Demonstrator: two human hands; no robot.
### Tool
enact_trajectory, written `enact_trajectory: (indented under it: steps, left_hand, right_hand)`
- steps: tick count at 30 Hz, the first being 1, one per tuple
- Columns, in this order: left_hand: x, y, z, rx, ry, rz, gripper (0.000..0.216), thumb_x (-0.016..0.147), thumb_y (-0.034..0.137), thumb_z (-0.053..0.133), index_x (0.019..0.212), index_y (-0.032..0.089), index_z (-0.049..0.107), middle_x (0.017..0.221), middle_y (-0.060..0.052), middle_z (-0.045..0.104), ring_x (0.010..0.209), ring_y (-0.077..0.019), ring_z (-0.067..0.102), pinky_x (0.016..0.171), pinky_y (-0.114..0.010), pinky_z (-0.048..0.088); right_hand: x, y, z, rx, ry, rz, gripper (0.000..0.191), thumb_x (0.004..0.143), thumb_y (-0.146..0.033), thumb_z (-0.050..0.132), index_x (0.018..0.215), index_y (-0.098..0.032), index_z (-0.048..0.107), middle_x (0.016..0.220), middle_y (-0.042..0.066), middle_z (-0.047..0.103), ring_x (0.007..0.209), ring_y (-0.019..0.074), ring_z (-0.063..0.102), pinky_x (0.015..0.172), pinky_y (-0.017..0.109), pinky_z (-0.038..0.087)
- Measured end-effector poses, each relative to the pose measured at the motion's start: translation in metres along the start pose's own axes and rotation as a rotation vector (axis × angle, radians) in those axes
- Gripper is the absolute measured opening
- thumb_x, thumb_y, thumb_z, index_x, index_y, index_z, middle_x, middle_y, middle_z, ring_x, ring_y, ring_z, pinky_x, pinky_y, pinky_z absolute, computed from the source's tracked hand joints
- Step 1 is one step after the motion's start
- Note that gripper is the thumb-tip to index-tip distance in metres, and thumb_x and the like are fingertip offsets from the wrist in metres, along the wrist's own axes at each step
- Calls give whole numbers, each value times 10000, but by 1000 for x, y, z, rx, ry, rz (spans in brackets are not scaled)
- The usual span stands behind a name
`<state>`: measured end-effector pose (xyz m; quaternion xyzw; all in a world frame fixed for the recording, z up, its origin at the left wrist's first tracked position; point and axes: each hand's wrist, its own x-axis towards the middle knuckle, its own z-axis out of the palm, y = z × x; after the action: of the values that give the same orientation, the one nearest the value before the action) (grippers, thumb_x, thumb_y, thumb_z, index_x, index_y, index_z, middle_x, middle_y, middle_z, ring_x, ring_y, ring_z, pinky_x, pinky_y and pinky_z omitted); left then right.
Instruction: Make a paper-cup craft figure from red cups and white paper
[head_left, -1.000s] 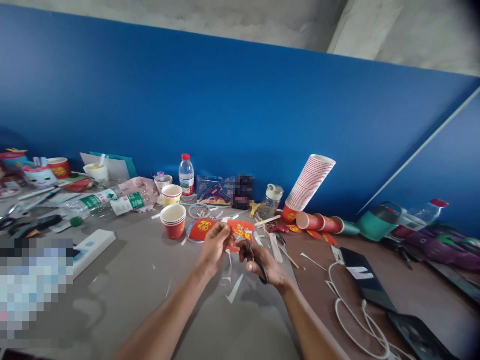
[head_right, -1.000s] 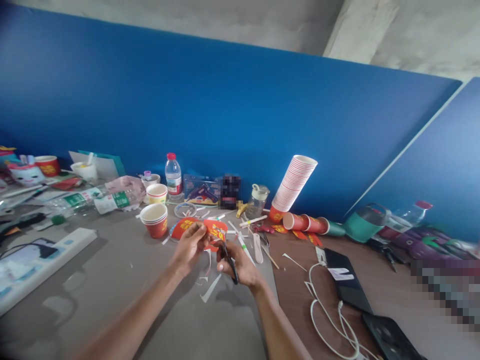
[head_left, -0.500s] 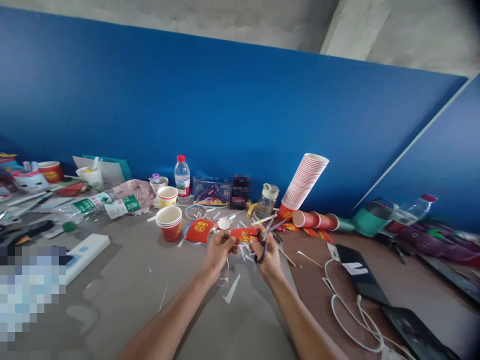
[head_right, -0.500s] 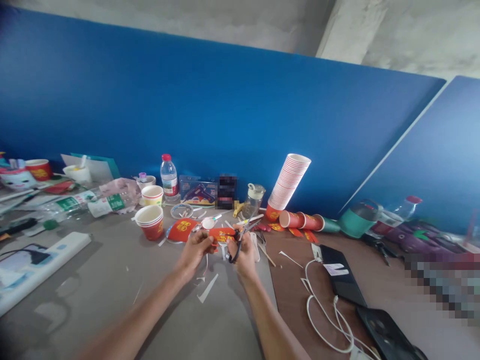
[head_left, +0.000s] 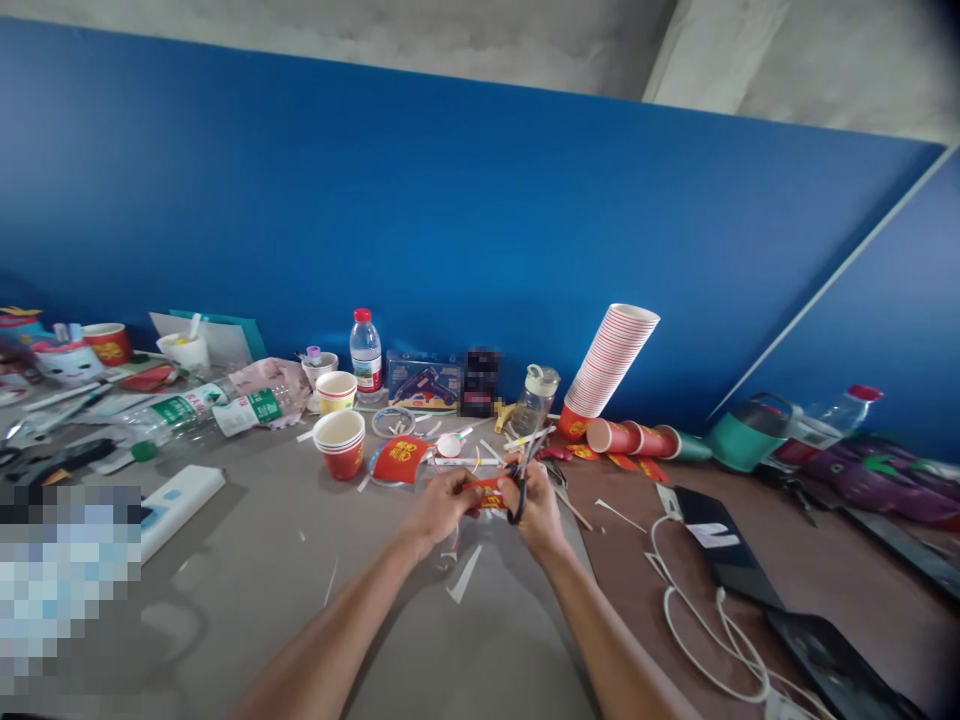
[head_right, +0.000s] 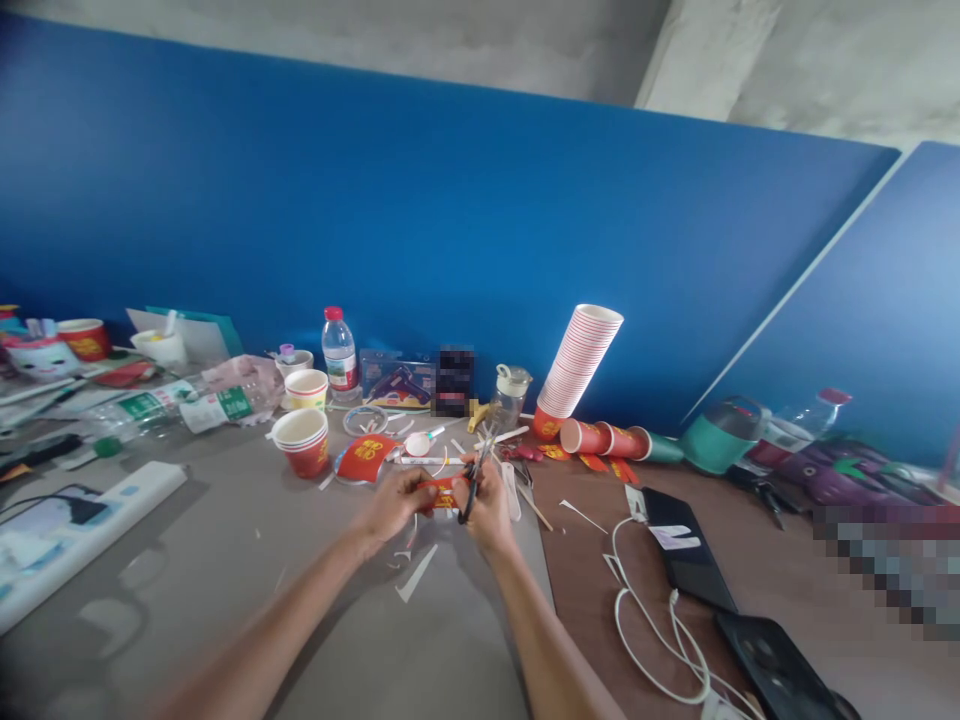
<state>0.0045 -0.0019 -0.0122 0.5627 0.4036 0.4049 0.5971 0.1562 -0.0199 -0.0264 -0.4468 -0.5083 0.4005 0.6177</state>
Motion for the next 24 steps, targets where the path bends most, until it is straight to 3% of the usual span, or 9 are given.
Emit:
enact_trajectory:
  steps: [3,7,10,13,17,21,24]
  left_hand:
    - [4,0,-13,-36,164,47,206,649,354,678,650,160,609,548,26,574,526,-119,550,542,-235,425]
    - [12,2,-37,-230,529,119,253,625,370,704,752,166,623,591,24,614,514,-111,568,547,-235,450]
    - [18,1,-49,-329,625,155,284,611,328,712,825,167,617,632,23,643,528,-119,603,582,-251,478]
    - [20,-4,-51,-291,567,160,239,642,276,669,853,170,633,714,-1,681,585,-151,646,646,-295,512]
    - [19,-14,-46,99,398,159,223,671,170,597,870,196,695,731,-34,708,679,-206,663,736,-340,514]
    - [16,-22,-41,454,339,245,347,698,94,531,978,207,701,965,-87,720,926,-251,654,891,-370,465]
    - [13,-21,-38,622,281,278,363,727,77,496,1009,193,692,1047,-109,689,1014,-263,624,924,-372,447]
  right_hand:
    - [3,0,-2,16,77,-12,309,672,-289,651,940,-208,520,672,-53,519,519,86,433,469,205,348]
    - [6,-1,-3,-28,175,-26,291,675,-308,647,918,-206,524,630,-61,504,506,90,420,468,215,343]
    - [6,2,-3,-45,221,-42,305,677,-323,650,929,-203,528,638,-53,523,522,101,451,475,224,360]
    - [6,6,-2,-58,221,-45,307,673,-329,666,922,-204,537,649,-47,526,537,105,471,479,225,370]
    - [4,7,-1,-78,174,-30,296,684,-334,679,916,-217,538,652,-47,522,534,106,473,479,229,374]
    - [2,6,2,-111,138,-34,299,681,-328,685,913,-216,533,662,-48,522,535,111,477,499,244,390]
    - [1,8,2,-138,119,-48,299,685,-342,683,914,-217,539,659,-49,526,540,117,487,513,251,403]
